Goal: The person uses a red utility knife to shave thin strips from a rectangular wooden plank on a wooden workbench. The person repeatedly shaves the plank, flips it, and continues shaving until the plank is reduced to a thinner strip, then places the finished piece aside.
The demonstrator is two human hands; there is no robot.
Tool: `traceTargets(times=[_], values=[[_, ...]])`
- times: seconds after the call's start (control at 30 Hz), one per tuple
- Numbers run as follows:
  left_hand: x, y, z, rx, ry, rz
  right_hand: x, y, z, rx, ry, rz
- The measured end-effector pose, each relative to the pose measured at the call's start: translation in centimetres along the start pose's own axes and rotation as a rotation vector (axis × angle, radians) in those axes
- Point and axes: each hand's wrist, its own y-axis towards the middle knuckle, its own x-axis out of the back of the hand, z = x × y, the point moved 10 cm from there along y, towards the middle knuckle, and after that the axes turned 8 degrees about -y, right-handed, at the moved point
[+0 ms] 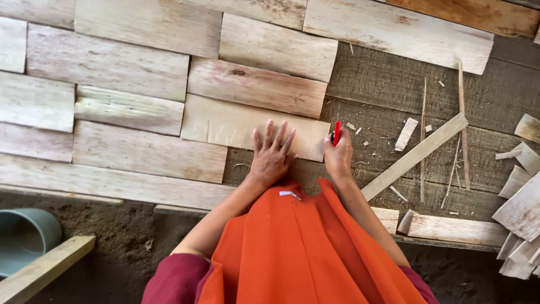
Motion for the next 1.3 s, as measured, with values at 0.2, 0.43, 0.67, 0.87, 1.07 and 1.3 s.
traceTargets(times=[0.2, 0.43, 0.67, 0.87, 1.07, 1.3], values=[[-0.2, -0.2, 0.1, -0.011, 0.034, -0.021, 0.0, 0.0, 0.2, 0.042, -0.015, -0.057], [-0.8, 0.1, 0.3, 0.045, 0.066, 0.121, 0.2, -0.7, 1.0, 0.069, -0.027, -0.1], [0.0, -0.1, 0.0, 0.025, 0.059, 0.111, 0.3, -1.4, 1.8, 0.068, 0.014, -0.111], [0.3, 0.0, -0.2, -0.001, 0.054, 0.065, 0.5, -0.9, 0.8, 0.044, 0.096, -0.153], [-0.6, 0.1, 0.3, 0.012, 0.047, 0.073, 0.4, -0.6, 0.5, 0.084, 0.107, -0.204], [0.4, -0.1, -0.1, 0.006, 0.055, 0.036, 0.3, -0.4, 0.3, 0.105, 0.114, -0.225]])
